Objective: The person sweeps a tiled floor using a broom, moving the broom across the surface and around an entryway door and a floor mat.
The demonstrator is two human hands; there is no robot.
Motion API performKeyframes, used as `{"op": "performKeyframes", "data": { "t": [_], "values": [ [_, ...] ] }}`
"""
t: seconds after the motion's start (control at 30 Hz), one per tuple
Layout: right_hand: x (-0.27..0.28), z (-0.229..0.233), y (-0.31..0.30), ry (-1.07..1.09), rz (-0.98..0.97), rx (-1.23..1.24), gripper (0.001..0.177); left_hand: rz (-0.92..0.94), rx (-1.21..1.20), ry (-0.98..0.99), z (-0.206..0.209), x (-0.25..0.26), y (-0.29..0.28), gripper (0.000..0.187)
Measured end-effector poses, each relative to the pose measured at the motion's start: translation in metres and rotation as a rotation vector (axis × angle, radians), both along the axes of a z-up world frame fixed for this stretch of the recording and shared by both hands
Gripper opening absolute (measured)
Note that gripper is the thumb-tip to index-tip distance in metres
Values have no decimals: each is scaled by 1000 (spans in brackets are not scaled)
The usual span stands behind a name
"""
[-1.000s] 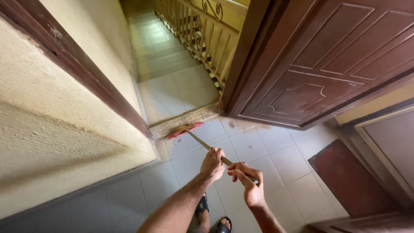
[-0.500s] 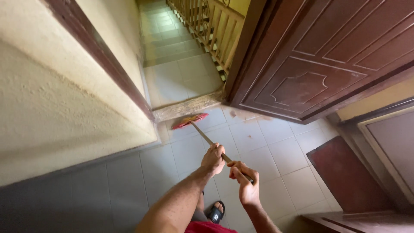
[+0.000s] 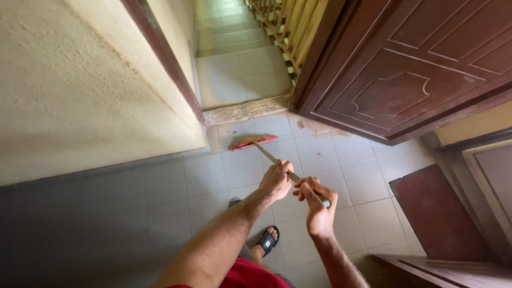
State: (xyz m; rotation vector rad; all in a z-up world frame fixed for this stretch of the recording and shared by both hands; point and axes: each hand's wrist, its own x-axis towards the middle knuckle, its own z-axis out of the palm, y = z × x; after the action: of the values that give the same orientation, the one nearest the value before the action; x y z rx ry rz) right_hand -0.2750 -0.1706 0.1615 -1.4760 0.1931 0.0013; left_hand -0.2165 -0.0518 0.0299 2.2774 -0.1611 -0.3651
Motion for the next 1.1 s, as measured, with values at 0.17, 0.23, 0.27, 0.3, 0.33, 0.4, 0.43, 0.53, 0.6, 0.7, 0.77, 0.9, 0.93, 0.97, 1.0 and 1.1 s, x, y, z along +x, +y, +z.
{"op": "performKeyframes", "data": {
  "t": [0.17, 0.23, 0.27, 0.3, 0.33, 0.4, 0.43, 0.53, 0.6, 0.7, 0.77, 0.9, 0.93, 0.97, 1.0, 1.1],
  "values": [
    [16, 6, 20, -50, 42, 5, 25, 74, 41, 59, 17, 11, 21, 10],
    [24, 6, 33, -72, 54, 26, 25, 105, 56, 58, 20, 20, 35, 10],
    [27, 5, 39, -75, 57, 36, 25, 123, 64, 68, 20, 22, 42, 11],
    [29, 4, 46, -78, 60, 46, 24, 141, 72, 78, 19, 24, 48, 12],
    [32, 3, 54, -91, 67, 57, 25, 152, 82, 79, 19, 27, 55, 12],
    [37, 0, 69, -118, 78, 76, 26, 170, 102, 80, 16, 35, 69, 14],
    [41, -2, 76, -121, 76, 69, 25, 174, 103, 81, 15, 38, 76, 15],
    [48, -6, 98, -116, 78, 55, 25, 192, 96, 122, 13, 45, 96, 19],
    [51, -9, 111, -108, 80, 51, 25, 207, 72, 193, 11, 50, 108, 22],
    [56, -12, 128, -143, 73, 47, 28, 183, 93, 144, 8, 55, 122, 26],
    [57, -15, 137, -132, 69, 36, 27, 185, 79, 146, 4, 56, 130, 25],
    [58, -19, 154, -137, 91, 25, 27, 171, 68, 184, -2, 57, 146, 27],
    [57, -20, 158, -113, 83, 16, 26, 167, 63, 167, -3, 57, 150, 26],
    [56, -21, 161, -88, 74, 7, 25, 163, 58, 150, -4, 56, 153, 25],
    [55, -22, 163, -64, 66, -2, 25, 159, 53, 133, -4, 56, 156, 24],
    [51, -25, 170, -99, 25, -37, 26, 126, 102, 177, -2, 56, 161, 19]
  ]
}}
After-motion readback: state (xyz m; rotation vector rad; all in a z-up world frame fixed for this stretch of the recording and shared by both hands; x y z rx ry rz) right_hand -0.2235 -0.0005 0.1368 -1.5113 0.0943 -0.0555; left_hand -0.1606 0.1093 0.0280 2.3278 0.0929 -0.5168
